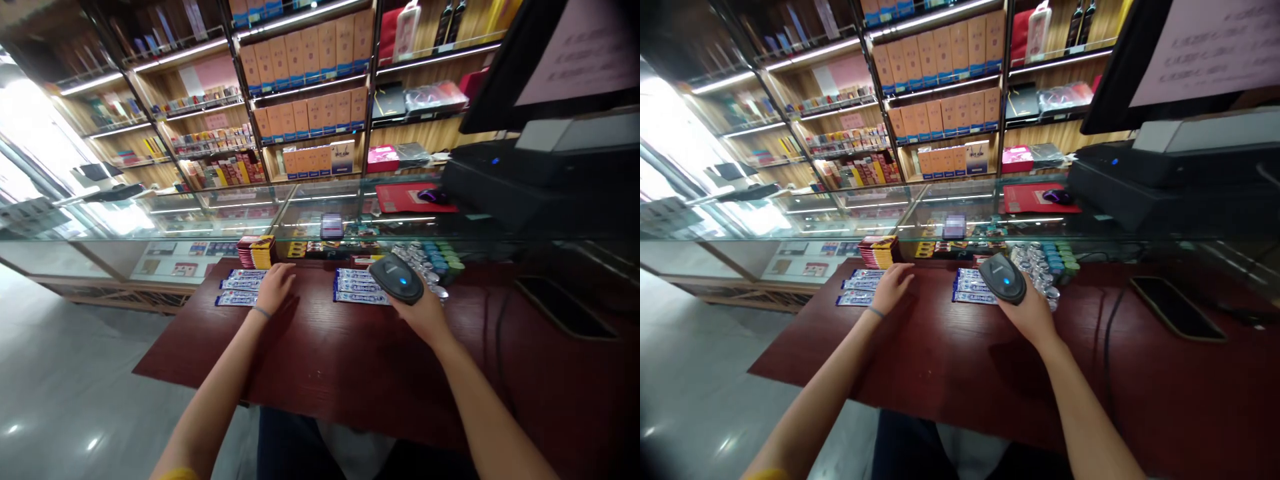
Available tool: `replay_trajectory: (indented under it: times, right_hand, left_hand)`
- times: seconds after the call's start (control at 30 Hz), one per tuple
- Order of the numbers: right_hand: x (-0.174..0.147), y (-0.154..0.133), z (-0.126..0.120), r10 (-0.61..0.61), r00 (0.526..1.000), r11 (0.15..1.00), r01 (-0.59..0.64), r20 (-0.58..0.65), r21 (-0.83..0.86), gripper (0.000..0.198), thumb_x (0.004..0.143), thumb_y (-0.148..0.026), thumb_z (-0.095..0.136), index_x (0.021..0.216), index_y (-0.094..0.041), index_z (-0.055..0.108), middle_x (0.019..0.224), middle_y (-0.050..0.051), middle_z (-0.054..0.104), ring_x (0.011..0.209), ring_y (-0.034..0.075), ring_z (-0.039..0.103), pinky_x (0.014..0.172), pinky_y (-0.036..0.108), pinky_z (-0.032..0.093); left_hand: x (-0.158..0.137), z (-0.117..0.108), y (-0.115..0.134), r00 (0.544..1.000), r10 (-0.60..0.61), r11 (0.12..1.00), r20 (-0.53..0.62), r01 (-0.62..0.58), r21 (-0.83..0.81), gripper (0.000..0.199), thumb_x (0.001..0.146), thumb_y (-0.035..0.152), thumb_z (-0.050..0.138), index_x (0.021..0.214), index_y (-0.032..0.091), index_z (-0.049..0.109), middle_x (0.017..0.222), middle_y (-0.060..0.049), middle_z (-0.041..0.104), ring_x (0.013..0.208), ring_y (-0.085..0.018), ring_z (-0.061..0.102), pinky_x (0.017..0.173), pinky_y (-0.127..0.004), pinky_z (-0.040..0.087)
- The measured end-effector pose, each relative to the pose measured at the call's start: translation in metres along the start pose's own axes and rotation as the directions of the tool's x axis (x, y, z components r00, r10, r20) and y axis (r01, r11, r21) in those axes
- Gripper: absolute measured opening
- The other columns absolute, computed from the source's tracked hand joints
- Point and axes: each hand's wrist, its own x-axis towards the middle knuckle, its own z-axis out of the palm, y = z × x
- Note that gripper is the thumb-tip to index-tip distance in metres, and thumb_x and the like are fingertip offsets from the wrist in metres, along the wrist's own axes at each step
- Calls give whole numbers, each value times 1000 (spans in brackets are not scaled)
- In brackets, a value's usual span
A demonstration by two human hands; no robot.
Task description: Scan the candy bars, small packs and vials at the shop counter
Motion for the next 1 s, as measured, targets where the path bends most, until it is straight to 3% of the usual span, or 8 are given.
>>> replay_trajectory:
  times: [0.17,0.3,0.57,0.73,0.83,0.9,1.0]
  right_hand:
    - [4,1,-3,-16,998,997,20,-56,76,60,75,-46,74,128,-22,60,108,10,77,102,32,74,87,43,58]
    - [4,-3,-6,12,999,995,-9,-38,98,54,77,-45,73,124,-22,61,102,9,78,99,33,75,80,42,60]
    - [3,-1,-8,-7,997,998,11,-77,57,56,74,-43,76,125,-22,63,110,10,79,101,34,75,87,45,60]
    - [4,-1,-6,-27,994,997,34,-106,73,51,75,-42,75,121,-23,64,110,10,79,105,32,75,94,45,59]
    - [4,-1,-5,-31,992,995,41,-120,88,53,74,-43,75,121,-22,63,109,11,79,103,32,75,91,44,60]
    - [3,-2,-6,-23,993,993,36,-116,109,53,74,-44,75,121,-21,62,105,11,80,100,32,75,87,43,60]
    - [1,-4,-6,11,995,994,1,-104,112,50,76,-44,73,119,-22,60,101,11,79,95,34,76,78,43,60]
  left_hand:
    - [8,67,57,989,83,974,119,-55,-221,27,91,23,66,117,26,73,115,-10,69,113,-28,62,107,-44,48]
    - [5,104,86,952,180,971,250,-131,-198,29,89,25,71,118,27,74,115,-10,68,112,-29,61,105,-44,48]
    - [-6,123,93,910,256,967,326,-247,-69,20,94,29,68,110,26,79,112,-12,68,107,-29,60,100,-45,48]
    - [-10,124,94,933,227,962,280,-169,-215,16,94,27,66,102,27,81,108,-12,70,106,-28,62,101,-45,48]
    - [-10,118,93,966,148,918,211,-54,-393,12,92,29,69,97,27,80,108,-11,72,106,-28,64,106,-45,47]
    - [-8,111,90,990,-4,865,139,73,-497,11,91,31,71,96,27,79,105,-9,74,105,-28,66,104,-42,49]
    - [-3,97,83,946,-304,687,109,297,-663,18,93,39,67,95,23,76,95,-7,75,95,-25,70,90,-37,56]
